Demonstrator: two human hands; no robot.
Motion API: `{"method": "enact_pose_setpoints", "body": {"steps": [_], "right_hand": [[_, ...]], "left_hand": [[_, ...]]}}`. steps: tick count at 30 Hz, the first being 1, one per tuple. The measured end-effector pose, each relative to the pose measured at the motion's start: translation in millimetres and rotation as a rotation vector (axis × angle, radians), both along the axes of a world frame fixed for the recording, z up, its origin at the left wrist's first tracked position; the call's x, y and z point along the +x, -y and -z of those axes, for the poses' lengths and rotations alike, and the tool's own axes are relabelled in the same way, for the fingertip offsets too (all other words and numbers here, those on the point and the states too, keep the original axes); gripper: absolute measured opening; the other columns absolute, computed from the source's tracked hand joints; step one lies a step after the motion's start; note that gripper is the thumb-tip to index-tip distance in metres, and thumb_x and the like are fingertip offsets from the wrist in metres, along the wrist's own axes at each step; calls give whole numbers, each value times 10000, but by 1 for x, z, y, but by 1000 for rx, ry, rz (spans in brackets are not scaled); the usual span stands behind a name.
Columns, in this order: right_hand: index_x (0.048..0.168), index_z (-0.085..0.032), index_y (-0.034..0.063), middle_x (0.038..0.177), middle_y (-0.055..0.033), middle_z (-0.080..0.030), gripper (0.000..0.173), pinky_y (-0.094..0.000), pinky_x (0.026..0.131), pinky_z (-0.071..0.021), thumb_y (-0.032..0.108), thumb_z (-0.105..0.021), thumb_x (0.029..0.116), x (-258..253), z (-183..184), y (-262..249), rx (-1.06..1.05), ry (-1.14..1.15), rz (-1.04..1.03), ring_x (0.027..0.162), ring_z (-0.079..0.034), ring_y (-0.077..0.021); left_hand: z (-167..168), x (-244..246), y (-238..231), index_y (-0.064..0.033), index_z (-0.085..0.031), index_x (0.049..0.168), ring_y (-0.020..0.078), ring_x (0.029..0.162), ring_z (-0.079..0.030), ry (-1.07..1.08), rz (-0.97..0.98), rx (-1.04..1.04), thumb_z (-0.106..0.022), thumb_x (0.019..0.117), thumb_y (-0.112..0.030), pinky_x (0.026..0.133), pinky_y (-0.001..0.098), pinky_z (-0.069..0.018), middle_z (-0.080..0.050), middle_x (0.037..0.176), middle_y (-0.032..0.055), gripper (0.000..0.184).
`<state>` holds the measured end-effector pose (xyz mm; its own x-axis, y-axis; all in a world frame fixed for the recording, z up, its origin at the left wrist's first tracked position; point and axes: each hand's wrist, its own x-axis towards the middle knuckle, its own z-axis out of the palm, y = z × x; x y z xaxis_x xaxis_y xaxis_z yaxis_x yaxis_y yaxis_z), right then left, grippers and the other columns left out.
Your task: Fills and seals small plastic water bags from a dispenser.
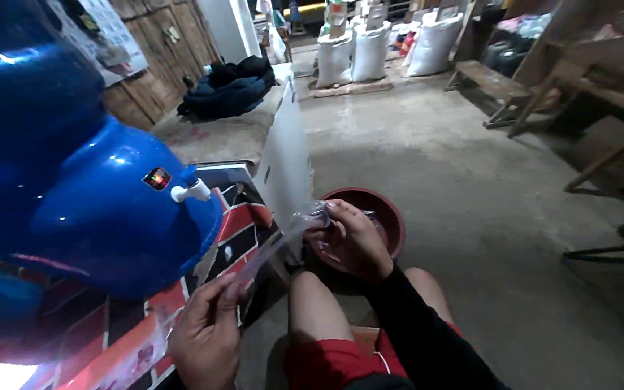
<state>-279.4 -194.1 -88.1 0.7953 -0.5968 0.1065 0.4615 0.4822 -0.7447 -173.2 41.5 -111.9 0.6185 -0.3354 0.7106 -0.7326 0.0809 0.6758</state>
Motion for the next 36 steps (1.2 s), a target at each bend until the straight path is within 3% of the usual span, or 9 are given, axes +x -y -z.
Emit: {"method": "enact_pose_setpoints", "body": {"steps": [7, 12, 14, 18, 21, 25, 29, 33, 36], "right_hand": [[1264, -552, 10, 1052, -183, -674, 294, -462, 833, -629, 232, -437, 1110, -5, 12, 9, 80, -20, 124, 856, -721, -295], [1222, -633, 49, 1057, -97, -652, 243, -362, 766, -597, 202, -534, 1062, -5, 21, -17, -500, -79, 454, 870, -661, -190], [1084, -696, -3, 992, -93, -678, 235, -346, 776, -591, 174, -543, 1062, -6, 23, -37, -708, -24, 357, 868, -660, -165], [1208, -700, 41, 1108, -66, -694, 384, -337, 907, -584, 348, -704, 977, -1, 30, -73, -1023, -99, 69, 1013, -664, -141], [1299, -648, 37, 1181, -81, -684, 525, -319, 915, -586, 358, -794, 909, 7, 37, -86, -1014, -126, 24, 1023, -667, -134], [1193, -707, 14, 1125, -81, -719, 234, -319, 879, -619, 128, -677, 990, 14, 46, -80, -881, -61, 44, 969, -703, -134], [1150, -700, -32, 1033, -107, -727, 203, -325, 804, -616, 101, -605, 1030, 15, 51, -67, -655, -28, -34, 881, -702, -156], [1135, -672, -75, 974, -146, -702, 204, -347, 789, -602, 82, -588, 1036, 17, 49, -55, -434, -5, -80, 842, -683, -184], [1133, -683, -64, 973, -130, -714, 211, -327, 792, -596, 85, -558, 1051, 16, 47, -46, -495, -31, -59, 847, -686, -162]], "left_hand": [[2, 3, 9, 8, -702, 1040, 133, 634, -665, -283, 97, 18, -629, 997, -114, 557, 264, -593, -707, 820, 43, 149], [0, 0, 14, -27, -704, 994, 101, 562, -606, -467, 128, 12, -609, 1014, -146, 502, 236, -549, -662, 752, 21, 154], [-3, -2, 17, -23, -699, 987, 86, 545, -589, -568, 161, -34, -559, 1032, -117, 494, 217, -534, -648, 726, 13, 175], [-8, -6, 21, 0, -700, 978, 94, 579, -627, -659, 237, -115, -498, 1045, -84, 539, 232, -564, -673, 728, 34, 229], [-5, -9, 21, 17, -704, 988, 116, 623, -668, -681, 239, -122, -484, 1051, -80, 586, 261, -596, -707, 762, 65, 248], [0, -4, 15, 17, -717, 982, 173, 696, -711, -692, 228, -150, -443, 1076, -120, 646, 323, -631, -729, 836, 102, 320], [13, 11, 8, -12, -710, 1164, 205, 952, -700, -460, 349, -17, -453, 1100, -345, 860, 367, -600, -728, 1080, 109, 425], [33, 17, 17, -14, -451, 1506, 274, 1276, -569, -371, 490, 107, -653, 946, -587, 1031, 397, -535, -535, 1456, 153, 826], [40, 9, 27, 24, -453, 1483, 232, 1168, -645, -398, 523, 72, -661, 979, -485, 992, 357, -567, -626, 1341, 141, 746]]}}
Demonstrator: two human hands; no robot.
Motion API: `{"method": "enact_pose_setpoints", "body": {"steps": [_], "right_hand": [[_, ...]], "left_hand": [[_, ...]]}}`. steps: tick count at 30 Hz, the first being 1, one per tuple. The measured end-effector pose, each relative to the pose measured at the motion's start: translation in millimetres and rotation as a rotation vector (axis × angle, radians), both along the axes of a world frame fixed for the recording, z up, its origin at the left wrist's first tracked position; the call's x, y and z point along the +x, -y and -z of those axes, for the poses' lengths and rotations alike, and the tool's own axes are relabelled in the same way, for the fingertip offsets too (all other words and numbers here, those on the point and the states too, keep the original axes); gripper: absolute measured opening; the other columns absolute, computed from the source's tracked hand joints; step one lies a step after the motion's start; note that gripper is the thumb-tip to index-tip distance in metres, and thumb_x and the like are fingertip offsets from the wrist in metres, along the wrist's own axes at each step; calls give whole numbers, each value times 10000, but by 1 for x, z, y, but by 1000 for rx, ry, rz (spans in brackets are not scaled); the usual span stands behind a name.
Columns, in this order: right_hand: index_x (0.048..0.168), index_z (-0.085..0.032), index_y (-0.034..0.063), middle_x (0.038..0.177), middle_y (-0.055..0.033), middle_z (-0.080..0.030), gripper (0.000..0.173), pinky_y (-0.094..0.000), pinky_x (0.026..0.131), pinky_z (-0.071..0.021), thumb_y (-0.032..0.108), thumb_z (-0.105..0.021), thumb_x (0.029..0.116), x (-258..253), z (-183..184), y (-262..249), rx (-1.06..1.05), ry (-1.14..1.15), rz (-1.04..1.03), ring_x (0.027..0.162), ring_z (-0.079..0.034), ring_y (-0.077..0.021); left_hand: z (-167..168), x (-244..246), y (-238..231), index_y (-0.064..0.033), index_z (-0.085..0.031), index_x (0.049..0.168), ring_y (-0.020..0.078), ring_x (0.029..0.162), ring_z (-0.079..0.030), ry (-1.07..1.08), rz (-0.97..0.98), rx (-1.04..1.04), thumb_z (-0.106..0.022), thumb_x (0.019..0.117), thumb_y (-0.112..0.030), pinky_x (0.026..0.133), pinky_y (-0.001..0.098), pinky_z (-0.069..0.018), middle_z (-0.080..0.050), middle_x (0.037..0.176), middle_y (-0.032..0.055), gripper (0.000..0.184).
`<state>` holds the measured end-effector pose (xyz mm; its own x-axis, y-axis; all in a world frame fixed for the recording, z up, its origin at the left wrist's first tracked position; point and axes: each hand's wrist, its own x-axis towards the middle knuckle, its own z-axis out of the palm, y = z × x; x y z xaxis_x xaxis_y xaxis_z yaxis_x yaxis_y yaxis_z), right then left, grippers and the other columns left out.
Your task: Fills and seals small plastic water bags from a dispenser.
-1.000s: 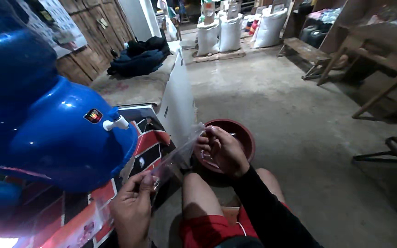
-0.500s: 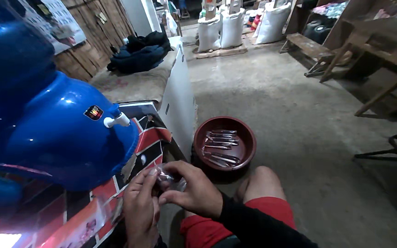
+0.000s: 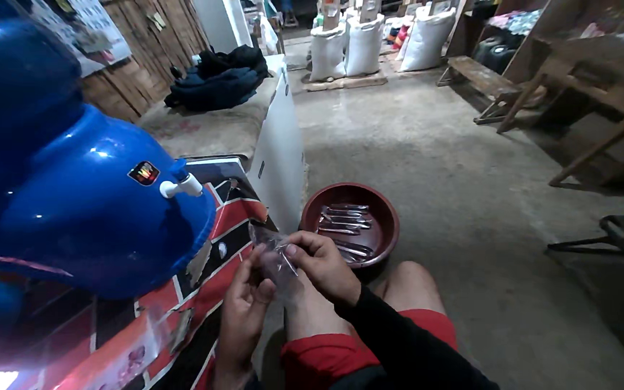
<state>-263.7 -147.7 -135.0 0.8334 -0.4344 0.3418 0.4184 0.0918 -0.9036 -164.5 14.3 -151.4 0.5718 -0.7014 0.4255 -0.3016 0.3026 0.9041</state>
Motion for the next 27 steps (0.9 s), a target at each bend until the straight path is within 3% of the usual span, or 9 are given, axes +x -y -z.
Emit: {"method": "enact_pose_setpoints", "body": {"steps": [5, 9, 11, 14, 16, 20, 22, 25, 27], "right_hand": [[1269, -692, 46, 1095, -52, -745, 286, -290, 864, -610, 189, -540, 1073, -3, 2, 10, -428, -157, 189, 930, -712, -90], [1097, -730, 93, 859, 7, -721, 249, -264, 703, -582, 289, -583, 1053, -4, 6, 21, -601, -232, 333, 728, -663, -54], [1099, -731, 87, 915, -4, -724, 218, -264, 743, -586, 254, -601, 1045, -4, 5, 25, -552, -198, 295, 773, -667, -61], [1116, -729, 74, 976, -26, -722, 198, -269, 782, -588, 202, -597, 1042, -3, -1, 26, -566, -163, 203, 824, -669, -73], [1096, -719, 65, 940, -37, -707, 225, -281, 774, -576, 225, -564, 1060, 0, -5, 25, -671, -156, 137, 808, -656, -85], [1053, -704, 62, 824, -35, -674, 306, -305, 712, -563, 293, -507, 1088, 7, -14, 21, -790, -164, 70, 729, -637, -105], [1055, -713, 63, 838, -35, -680, 325, -299, 713, -557, 316, -511, 1088, 10, -18, 21, -767, -153, 87, 735, -636, -100], [1194, -707, 47, 1067, -60, -706, 281, -278, 828, -596, 265, -614, 1044, 14, -23, 20, -610, -78, 64, 895, -676, -93], [1181, -710, 35, 1037, -59, -717, 230, -270, 786, -599, 188, -648, 1020, 20, -26, 19, -543, -29, 71, 851, -678, -93]], "left_hand": [[-9, -6, 3, -28, -732, 1037, 146, 687, -669, 42, -285, 126, -672, 979, -172, 622, 281, -588, -720, 845, 52, 167], [-15, -7, -2, -91, -726, 817, 119, 500, -568, 46, -407, 300, -682, 986, -297, 446, 272, -497, -648, 666, 7, 270], [-13, -5, -6, -137, -756, 888, 113, 544, -615, 181, -490, 464, -672, 969, -463, 490, 308, -539, -680, 702, -12, 347], [-16, 2, -12, -87, -579, 1454, 233, 1157, -654, 402, -520, 591, -624, 903, -673, 960, 473, -554, -647, 1360, 108, 806], [-21, 9, -8, -71, -480, 1526, 238, 1338, -559, 400, -403, 424, -666, 896, -655, 1087, 443, -500, -533, 1519, 109, 879], [-30, 12, 10, -34, -730, 1205, 201, 953, -728, 260, -215, 79, -708, 973, -175, 825, 348, -643, -740, 1127, 83, 273], [-34, 12, 16, -40, -757, 1098, 166, 784, -709, 248, -279, 51, -682, 979, -141, 687, 307, -630, -741, 992, 68, 173], [-42, 13, 19, -37, -751, 1086, 168, 726, -697, 207, -288, 72, -691, 977, -146, 646, 305, -624, -740, 948, 66, 165], [-45, 16, 21, -5, -742, 1077, 195, 702, -703, 143, -258, 42, -702, 970, -129, 636, 330, -631, -743, 913, 95, 168]]}}
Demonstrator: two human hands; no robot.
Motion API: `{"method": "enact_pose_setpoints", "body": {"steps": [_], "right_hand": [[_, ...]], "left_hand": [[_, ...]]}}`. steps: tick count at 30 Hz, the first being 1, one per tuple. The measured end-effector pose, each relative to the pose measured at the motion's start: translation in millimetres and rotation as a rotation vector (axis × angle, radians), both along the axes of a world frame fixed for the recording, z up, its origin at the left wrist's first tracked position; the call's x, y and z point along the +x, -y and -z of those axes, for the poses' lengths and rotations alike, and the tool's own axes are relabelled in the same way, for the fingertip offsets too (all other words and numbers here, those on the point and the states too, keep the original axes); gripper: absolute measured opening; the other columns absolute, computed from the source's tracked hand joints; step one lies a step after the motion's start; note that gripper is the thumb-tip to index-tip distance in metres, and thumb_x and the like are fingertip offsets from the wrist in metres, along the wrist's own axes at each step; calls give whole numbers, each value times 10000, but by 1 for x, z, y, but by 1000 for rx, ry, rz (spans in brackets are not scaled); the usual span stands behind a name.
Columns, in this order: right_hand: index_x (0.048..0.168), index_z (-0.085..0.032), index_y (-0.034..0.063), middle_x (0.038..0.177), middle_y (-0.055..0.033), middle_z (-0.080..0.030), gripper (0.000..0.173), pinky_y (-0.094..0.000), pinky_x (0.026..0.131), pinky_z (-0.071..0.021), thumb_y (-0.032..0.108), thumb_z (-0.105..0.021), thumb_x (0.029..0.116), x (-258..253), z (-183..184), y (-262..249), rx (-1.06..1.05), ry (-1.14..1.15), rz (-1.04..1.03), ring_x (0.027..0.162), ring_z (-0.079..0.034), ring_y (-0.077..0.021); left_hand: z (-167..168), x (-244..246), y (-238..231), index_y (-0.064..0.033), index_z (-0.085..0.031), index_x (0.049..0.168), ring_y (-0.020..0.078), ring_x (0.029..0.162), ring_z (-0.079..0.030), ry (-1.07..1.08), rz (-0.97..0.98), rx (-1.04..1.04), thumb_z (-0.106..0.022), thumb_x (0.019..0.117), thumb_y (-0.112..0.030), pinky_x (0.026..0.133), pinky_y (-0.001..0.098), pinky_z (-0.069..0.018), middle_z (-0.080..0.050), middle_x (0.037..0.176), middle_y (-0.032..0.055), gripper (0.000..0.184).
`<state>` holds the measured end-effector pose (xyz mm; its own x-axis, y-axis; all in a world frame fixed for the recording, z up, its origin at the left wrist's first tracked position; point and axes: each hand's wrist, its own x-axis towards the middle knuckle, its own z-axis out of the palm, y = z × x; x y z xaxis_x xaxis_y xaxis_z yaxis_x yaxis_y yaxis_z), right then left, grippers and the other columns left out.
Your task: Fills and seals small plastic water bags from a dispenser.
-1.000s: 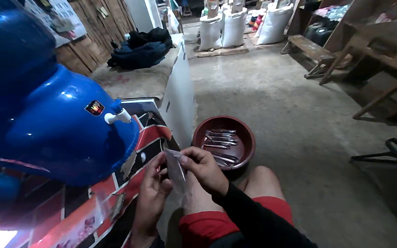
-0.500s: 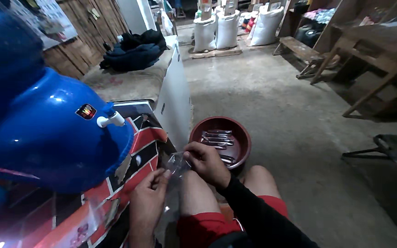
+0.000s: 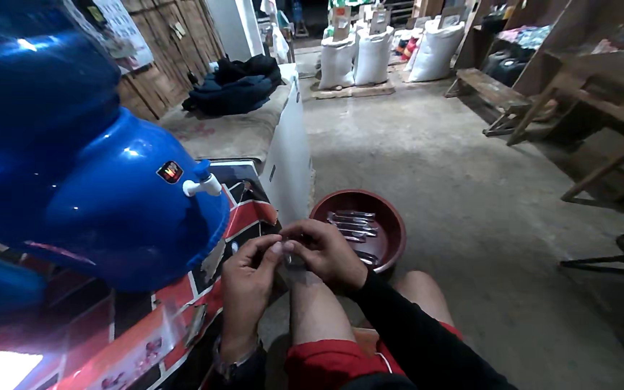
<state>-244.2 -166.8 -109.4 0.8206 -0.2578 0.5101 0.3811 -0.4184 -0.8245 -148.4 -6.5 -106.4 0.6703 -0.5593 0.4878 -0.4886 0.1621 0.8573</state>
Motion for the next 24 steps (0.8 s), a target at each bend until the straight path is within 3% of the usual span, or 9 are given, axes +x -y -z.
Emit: {"method": "enact_pose_setpoints", "body": {"steps": [5, 8, 10, 12, 14, 16, 18, 22, 24], "right_hand": [[1113, -724, 39, 909, -37, -719, 223, -264, 716, -585, 216, -604, 1050, 14, -8, 4, -38, -6, -28, 761, -664, -77], [1077, -727, 39, 979, -47, -710, 173, -286, 769, -600, 174, -632, 1026, 22, -14, 3, -57, 26, -13, 840, -673, -97], [1051, -713, 26, 1047, -71, -688, 139, -327, 794, -610, 124, -620, 1017, 25, -21, 4, 59, 52, -67, 905, -675, -146], [1044, -686, 25, 997, -75, -680, 145, -327, 746, -584, 139, -599, 1029, 26, -27, 7, 219, 12, -159, 838, -653, -147], [1049, -665, 28, 869, -70, -654, 156, -303, 665, -549, 165, -591, 1041, 29, -27, 11, 211, -46, -220, 722, -612, -133], [1080, -675, 28, 867, -70, -672, 158, -302, 675, -565, 155, -589, 1043, 33, -28, 15, 87, -98, -238, 724, -631, -137], [1127, -693, 45, 904, -67, -701, 173, -318, 705, -599, 154, -590, 1042, 36, -31, 17, -5, -145, -222, 751, -669, -146], [1071, -691, 58, 876, -47, -702, 131, -320, 672, -602, 154, -612, 1030, 42, -36, 18, -96, -121, -111, 721, -669, -140], [1059, -682, 64, 903, -39, -671, 103, -316, 677, -588, 142, -628, 1020, 45, -38, 17, -137, -79, -76, 737, -639, -129]], "left_hand": [[-11, 6, 3, 7, -713, 964, 143, 609, -602, -276, 45, -114, -721, 956, -141, 569, 273, -549, -669, 787, 86, 148], [-12, 12, 2, -24, -701, 930, 125, 651, -600, -265, 155, -79, -720, 972, -226, 608, 273, -542, -661, 806, 62, 208], [-10, 18, -1, -45, -714, 886, 126, 689, -590, -211, 219, -9, -689, 993, -275, 622, 278, -532, -646, 851, 51, 255], [-10, 24, -4, -53, -731, 868, 140, 742, -605, -200, 223, 38, -676, 1000, -292, 665, 299, -540, -656, 886, 55, 278], [-14, 29, -6, -50, -757, 929, 177, 827, -652, -208, 166, 17, -703, 982, -253, 744, 339, -576, -694, 947, 78, 217], [-20, 33, -8, -26, -742, 1022, 219, 875, -682, -242, 134, -45, -725, 957, -162, 799, 379, -606, -707, 1011, 123, 152], [-24, 34, -7, -8, -699, 1063, 211, 838, -672, -322, 150, -111, -691, 951, -78, 785, 373, -599, -694, 989, 139, 132], [-24, 34, -6, -10, -631, 1037, 186, 783, -651, -437, 163, -158, -696, 929, -22, 721, 339, -582, -678, 954, 142, 126], [-21, 35, -6, -8, -620, 1142, 193, 812, -653, -434, 194, -132, -705, 934, -33, 738, 342, -581, -678, 990, 149, 226]]}}
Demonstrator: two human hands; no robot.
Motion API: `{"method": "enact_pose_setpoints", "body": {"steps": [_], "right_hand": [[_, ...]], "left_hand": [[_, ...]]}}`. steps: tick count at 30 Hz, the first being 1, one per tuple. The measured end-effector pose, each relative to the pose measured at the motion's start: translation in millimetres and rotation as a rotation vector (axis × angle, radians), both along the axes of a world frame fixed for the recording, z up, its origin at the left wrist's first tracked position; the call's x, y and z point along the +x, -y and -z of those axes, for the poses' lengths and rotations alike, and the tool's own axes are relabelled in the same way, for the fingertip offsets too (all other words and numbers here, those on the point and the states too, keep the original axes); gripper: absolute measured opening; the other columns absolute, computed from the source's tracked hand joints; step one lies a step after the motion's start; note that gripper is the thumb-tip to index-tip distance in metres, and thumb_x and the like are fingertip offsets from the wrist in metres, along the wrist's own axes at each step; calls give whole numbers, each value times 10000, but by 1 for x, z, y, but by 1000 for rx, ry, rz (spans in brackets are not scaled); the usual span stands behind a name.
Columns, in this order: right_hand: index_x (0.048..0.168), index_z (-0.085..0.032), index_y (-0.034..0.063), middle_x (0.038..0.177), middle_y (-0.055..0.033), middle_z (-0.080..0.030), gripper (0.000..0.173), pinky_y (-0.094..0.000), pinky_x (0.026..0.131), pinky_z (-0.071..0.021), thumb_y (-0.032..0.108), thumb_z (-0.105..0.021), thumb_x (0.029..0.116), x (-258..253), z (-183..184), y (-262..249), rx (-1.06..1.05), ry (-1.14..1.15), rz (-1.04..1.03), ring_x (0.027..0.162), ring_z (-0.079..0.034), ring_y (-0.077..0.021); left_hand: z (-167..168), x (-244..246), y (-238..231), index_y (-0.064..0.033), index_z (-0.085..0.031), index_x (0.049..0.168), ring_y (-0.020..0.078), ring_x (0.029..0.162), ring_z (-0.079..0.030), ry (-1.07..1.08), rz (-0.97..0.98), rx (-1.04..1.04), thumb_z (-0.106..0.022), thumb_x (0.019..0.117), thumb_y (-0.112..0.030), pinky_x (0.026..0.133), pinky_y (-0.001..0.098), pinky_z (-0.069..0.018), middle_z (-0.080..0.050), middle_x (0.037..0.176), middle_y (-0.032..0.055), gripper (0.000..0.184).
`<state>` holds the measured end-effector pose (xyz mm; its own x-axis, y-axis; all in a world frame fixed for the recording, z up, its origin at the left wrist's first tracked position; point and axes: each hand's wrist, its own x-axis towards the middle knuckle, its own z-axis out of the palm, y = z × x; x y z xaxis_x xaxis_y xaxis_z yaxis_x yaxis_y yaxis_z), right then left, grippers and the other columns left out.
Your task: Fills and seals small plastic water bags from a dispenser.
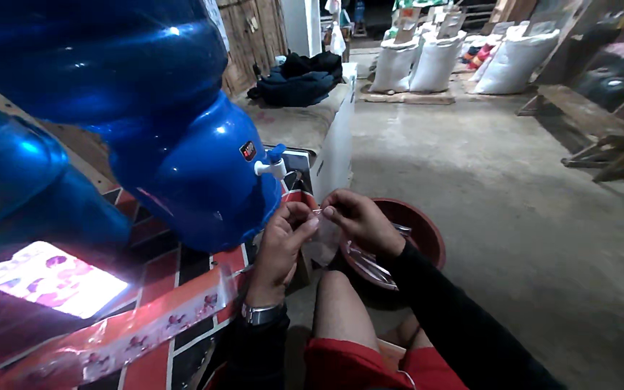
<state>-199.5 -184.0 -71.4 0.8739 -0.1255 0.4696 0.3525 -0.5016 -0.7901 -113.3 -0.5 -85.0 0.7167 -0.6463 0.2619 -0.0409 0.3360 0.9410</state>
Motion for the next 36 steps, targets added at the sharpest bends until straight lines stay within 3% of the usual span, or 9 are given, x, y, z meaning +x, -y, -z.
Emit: {"method": "enact_pose_setpoints", "body": {"steps": [2, 5, 7, 11, 15, 19, 22, 27, 36], "right_hand": [[1063, -673, 50, 924, -50, -659, 98, -313, 679, -578, 115, -620, 1014, 2, -1, 0, 29, 29, -42, 749, -627, -133], [1102, -635, 26, 924, -74, -671, 106, -316, 693, -586, 74, -601, 1014, 4, -2, 1, 104, 18, -185, 770, -647, -147], [1115, -643, 21, 980, -75, -691, 117, -323, 759, -597, 71, -596, 1020, 5, -4, 6, 73, 0, -277, 841, -668, -148], [1008, -718, 91, 1006, -5, -682, 84, -362, 893, -531, 158, -676, 980, 12, -9, 23, -140, 16, -318, 996, -616, -149], [951, -759, 149, 1084, -17, -646, 72, -430, 988, -475, 209, -765, 913, 24, -23, 24, -427, 38, -262, 1115, -556, -210], [998, -799, 213, 1154, -73, -659, 146, -518, 1022, -467, 322, -787, 901, 58, -32, 30, -633, 1, -146, 1169, -557, -291], [1084, -801, 178, 1099, -72, -705, 160, -468, 1018, -498, 216, -678, 989, 92, -30, 40, -636, 11, -222, 1105, -630, -241], [1088, -775, 87, 1039, -72, -735, 194, -413, 931, -571, 135, -597, 1027, 115, -46, 29, -568, -36, -180, 975, -697, -177], [1095, -769, 82, 1007, -53, -755, 165, -416, 888, -581, 155, -654, 1000, 105, -72, 21, -412, -102, -67, 933, -709, -155]], "left_hand": [[1, 2, -1, 9, -664, 1172, 184, 798, -648, 48, 27, 54, -718, 938, -66, 727, 329, -572, -687, 972, 143, 252], [-3, 4, -4, -18, -730, 1029, 165, 755, -648, 184, 20, 197, -748, 930, -138, 706, 314, -567, -698, 874, 95, 156], [-10, 7, -10, -57, -745, 989, 167, 777, -651, 243, 23, 279, -771, 913, -171, 722, 321, -576, -700, 905, 72, 140], [-24, 17, -21, -101, -720, 931, 134, 739, -605, 369, 113, 350, -797, 889, -242, 659, 290, -531, -663, 884, 31, 166], [-41, 27, -24, -174, -715, 894, 96, 710, -607, 630, 19, 693, -750, 914, -459, 640, 315, -528, -660, 821, -36, 288], [-67, 40, -25, -189, -760, 1032, 164, 771, -688, 732, -100, 994, -668, 1006, -312, 732, 462, -590, -729, 894, 11, 155], [-76, 54, -17, -187, -779, 1013, 194, 717, -704, 757, -207, 1082, -676, 998, -214, 699, 490, -606, -746, 868, 34, 107], [-80, 69, -3, -165, -782, 1022, 206, 711, -722, 729, -312, 1139, -654, 1011, -209, 712, 490, -626, -752, 875, 61, 136], [-96, 78, -4, -177, -782, 1024, 244, 732, -724, 921, -314, 1114, -697, 992, -244, 732, 571, -610, -755, 876, 55, 113]]}}
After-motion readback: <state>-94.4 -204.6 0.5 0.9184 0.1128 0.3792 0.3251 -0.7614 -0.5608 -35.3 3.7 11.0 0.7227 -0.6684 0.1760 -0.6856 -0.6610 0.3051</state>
